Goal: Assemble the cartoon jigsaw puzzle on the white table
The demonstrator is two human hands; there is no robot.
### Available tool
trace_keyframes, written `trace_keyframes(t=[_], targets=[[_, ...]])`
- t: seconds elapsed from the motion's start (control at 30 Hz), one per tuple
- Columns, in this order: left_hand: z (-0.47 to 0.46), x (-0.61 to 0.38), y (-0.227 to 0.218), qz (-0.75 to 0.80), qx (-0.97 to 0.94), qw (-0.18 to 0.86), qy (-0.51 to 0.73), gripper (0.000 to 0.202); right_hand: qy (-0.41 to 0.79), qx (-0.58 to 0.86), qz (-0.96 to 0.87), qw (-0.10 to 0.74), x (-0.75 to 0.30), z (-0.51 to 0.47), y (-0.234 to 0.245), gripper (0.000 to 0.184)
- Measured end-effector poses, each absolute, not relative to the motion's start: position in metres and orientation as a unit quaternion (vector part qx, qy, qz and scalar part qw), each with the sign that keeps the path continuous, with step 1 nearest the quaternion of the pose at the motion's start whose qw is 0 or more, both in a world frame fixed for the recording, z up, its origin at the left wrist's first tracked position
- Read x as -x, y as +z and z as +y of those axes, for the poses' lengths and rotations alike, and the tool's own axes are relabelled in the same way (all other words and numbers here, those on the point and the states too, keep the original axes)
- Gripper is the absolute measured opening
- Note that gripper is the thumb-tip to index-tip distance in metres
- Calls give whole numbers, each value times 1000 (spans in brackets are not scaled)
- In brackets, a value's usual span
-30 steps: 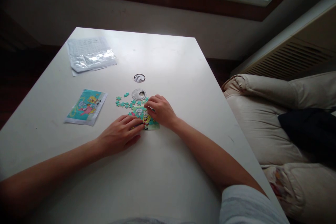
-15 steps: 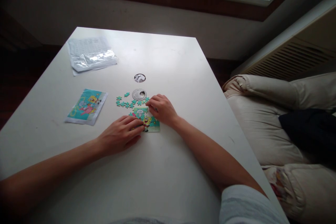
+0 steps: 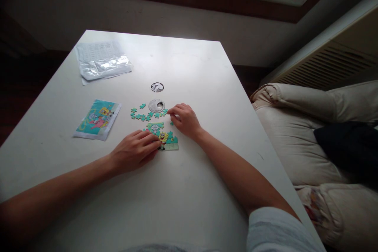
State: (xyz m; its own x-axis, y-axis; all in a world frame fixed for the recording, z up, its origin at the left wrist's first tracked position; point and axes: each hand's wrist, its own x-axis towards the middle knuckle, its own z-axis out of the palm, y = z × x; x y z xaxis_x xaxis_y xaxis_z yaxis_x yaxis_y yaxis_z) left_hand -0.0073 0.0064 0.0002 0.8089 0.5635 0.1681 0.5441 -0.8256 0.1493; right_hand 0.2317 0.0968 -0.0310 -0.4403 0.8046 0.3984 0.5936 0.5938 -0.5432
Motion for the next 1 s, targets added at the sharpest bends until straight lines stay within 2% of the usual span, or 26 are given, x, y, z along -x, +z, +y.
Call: trace_keyframes(t=[1.0], targets=[[9,10,-1,288,-949,36,120,23,188,448,-806,339,-234,100,-31,20]])
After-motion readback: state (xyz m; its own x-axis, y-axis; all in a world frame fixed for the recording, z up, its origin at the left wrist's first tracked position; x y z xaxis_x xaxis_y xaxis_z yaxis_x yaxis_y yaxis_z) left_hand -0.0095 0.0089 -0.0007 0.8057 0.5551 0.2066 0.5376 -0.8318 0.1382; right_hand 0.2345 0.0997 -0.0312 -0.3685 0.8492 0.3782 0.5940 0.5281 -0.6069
